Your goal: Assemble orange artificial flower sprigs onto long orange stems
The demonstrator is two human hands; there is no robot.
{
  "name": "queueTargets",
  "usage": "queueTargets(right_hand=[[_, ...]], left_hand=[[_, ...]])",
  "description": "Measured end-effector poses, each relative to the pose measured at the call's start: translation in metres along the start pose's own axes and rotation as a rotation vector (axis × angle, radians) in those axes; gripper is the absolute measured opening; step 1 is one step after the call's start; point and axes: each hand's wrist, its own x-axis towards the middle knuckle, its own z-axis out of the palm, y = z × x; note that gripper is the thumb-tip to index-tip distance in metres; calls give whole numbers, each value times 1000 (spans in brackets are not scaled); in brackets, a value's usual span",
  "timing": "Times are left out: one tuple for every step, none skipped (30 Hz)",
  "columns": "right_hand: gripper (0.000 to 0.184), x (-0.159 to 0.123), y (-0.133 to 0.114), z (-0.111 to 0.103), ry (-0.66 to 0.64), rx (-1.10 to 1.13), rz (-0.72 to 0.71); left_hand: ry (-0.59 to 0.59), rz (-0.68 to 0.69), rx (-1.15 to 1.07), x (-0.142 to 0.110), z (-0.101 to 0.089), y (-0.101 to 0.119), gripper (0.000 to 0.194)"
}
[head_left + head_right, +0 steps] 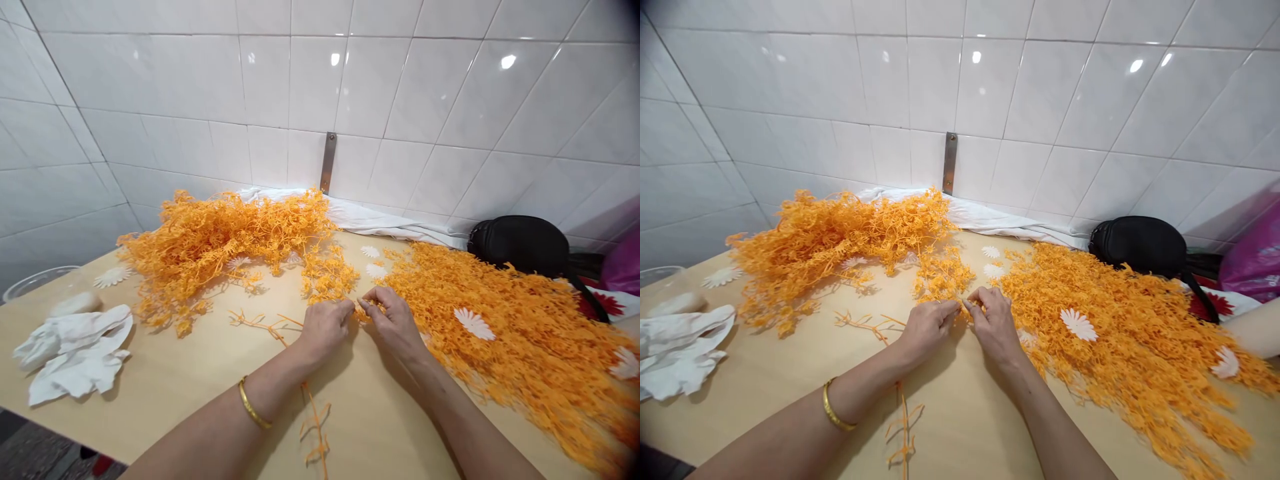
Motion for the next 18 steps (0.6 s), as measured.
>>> queueTargets(right_hand=[[16, 1, -1, 2, 24, -17, 11], [16, 2, -1, 3, 52, -45, 18], [16, 4, 0, 4, 84, -74, 24], [16, 6, 3, 3, 126, -91, 39], [16, 9, 8, 0, 185, -97, 75], [16, 11, 14, -5, 259, -101, 127], [16, 13, 21, -11, 352, -104, 198], [17, 14, 28, -18, 444, -126, 292], [19, 15, 35, -25, 513, -190, 346], [19, 15, 41, -30, 500, -268, 355], [20, 14, 45, -34, 460, -348, 357], [21, 13, 47, -36, 417, -435, 351], [24, 11, 47, -37, 378, -513, 345], [26, 10, 46, -36, 360, -576, 341], [27, 9, 44, -34, 360, -616, 332], [27, 8, 41, -31, 365, -622, 304], [27, 7, 36, -28, 361, -590, 252], [26, 7, 32, -25, 343, -524, 177]], left_hand=[[-3, -7, -4, 1, 0, 1, 25], [-6, -13, -11, 1, 0, 2, 25], [-6, -19, -18, 2, 0, 2, 25], [-1, -23, -24, 1, -1, 3, 25], [0, -28, -28, 1, -1, 2, 24], [0, -37, -32, 0, -2, 2, 23], [0, -58, -38, -1, -2, 1, 22], [1, -89, -49, -3, -3, -1, 22], [9, -125, -68, -3, -3, -2, 23], [24, -158, -92, -4, -3, -4, 24], [44, -187, -119, -4, -3, -6, 24], [69, -207, -147, -3, -3, -8, 24], [93, -215, -177, -2, -2, -9, 24], [116, -218, -207, -1, -2, -11, 24], [137, -220, -239, 0, -2, -12, 24], [153, -225, -274, 0, -2, -13, 24], [160, -243, -315, 1, -2, -13, 24], [159, -270, -358, 1, -2, -13, 24]])
